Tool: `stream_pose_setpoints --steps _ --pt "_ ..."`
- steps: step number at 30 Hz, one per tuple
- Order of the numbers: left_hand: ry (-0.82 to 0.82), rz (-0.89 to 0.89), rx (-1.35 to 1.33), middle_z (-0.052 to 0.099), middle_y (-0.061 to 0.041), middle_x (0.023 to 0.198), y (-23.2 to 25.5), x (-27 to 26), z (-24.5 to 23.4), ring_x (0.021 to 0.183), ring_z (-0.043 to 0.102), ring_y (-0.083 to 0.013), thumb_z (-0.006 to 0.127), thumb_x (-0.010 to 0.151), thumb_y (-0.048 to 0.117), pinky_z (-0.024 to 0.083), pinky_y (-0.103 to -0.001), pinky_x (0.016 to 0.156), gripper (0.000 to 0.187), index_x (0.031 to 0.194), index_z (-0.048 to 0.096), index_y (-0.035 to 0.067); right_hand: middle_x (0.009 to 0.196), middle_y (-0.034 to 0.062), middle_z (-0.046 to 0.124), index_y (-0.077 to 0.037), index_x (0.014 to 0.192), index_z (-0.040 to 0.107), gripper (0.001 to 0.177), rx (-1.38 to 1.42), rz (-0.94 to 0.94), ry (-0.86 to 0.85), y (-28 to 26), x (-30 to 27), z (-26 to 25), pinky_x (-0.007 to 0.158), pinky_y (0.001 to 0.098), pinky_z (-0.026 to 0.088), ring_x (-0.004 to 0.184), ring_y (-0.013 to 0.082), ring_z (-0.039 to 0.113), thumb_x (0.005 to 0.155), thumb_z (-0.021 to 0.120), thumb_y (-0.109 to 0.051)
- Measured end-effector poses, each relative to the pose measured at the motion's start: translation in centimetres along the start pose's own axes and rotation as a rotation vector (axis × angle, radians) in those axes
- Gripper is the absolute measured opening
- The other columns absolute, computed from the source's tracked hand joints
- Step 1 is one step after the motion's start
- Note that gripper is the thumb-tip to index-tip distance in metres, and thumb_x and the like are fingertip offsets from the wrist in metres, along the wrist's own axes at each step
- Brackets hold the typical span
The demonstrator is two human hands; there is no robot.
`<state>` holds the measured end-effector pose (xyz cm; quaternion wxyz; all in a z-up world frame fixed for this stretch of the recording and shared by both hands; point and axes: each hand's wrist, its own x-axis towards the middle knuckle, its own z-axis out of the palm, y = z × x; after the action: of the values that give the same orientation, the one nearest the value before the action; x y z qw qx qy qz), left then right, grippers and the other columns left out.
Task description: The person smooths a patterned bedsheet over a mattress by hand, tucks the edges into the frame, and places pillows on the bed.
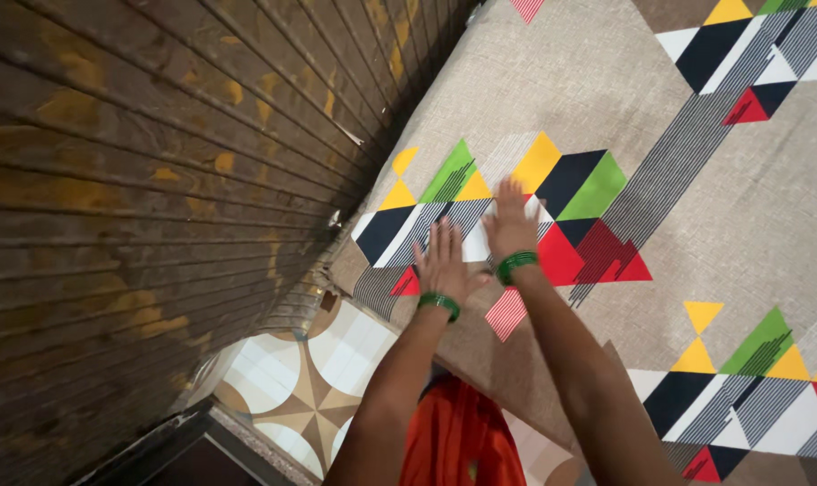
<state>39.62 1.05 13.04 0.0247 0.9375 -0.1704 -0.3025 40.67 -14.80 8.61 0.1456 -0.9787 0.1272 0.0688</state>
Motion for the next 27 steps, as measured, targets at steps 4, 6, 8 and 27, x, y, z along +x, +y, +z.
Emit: stream_pose_setpoints --steps 4,6,8,27 --pt "0.091 0.091 -0.012 -0.009 -0.013 0.172 1.3 3.9 -2.0 0.158 -0.010 -0.0297 0.061 0.077 0.081 -0.002 -0.060 0.125 0.127 0.163 0.001 0.010 0.175 0.0122 0.006 -0.006 0.165 0.018 0.081 0.110 0.316 0.115 7.2 0.6 -1.2 0.123 0.0622 0.007 0.161 0.0267 0.005 0.099 0.046 -0.042" --pt "0.110 0.105 -0.033 -0.010 -0.012 0.172 1.2 5.4 -2.8 0.158 -0.011 -0.0289 0.061 0.076 0.081 -0.002 -0.060 0.125 0.128 0.164 0.000 0.011 0.175 0.0101 0.004 -0.006 0.165 0.015 0.078 0.052 0.491 0.076 9.2 1.0 -1.7 0.126 0.0622 0.002 0.161 0.0261 0.002 0.106 0.041 -0.050" --pt "-0.102 0.022 0.014 -0.016 -0.009 0.171 0.2 6.8 -4.0 0.157 -0.016 -0.0277 0.054 0.080 0.082 -0.002 -0.064 0.123 0.120 0.163 -0.005 0.019 0.174 0.0092 0.002 -0.007 0.165 0.013 0.080 0.036 0.512 0.057 8.9 1.9 -1.4 0.125 0.0610 0.002 0.160 0.0250 0.001 0.104 0.039 -0.052" --pt "0.013 -0.068 0.058 -0.024 -0.010 0.168 -2.0 10.9 -5.4 0.152 -0.025 -0.0360 0.091 0.051 0.071 -0.002 -0.082 0.109 0.158 0.163 -0.010 0.022 0.173 0.0018 0.003 -0.013 0.163 0.012 0.075 -0.128 -0.151 -0.205 -5.0 7.6 -0.8 0.124 0.0543 0.005 0.158 0.0179 0.004 0.101 0.040 -0.045"
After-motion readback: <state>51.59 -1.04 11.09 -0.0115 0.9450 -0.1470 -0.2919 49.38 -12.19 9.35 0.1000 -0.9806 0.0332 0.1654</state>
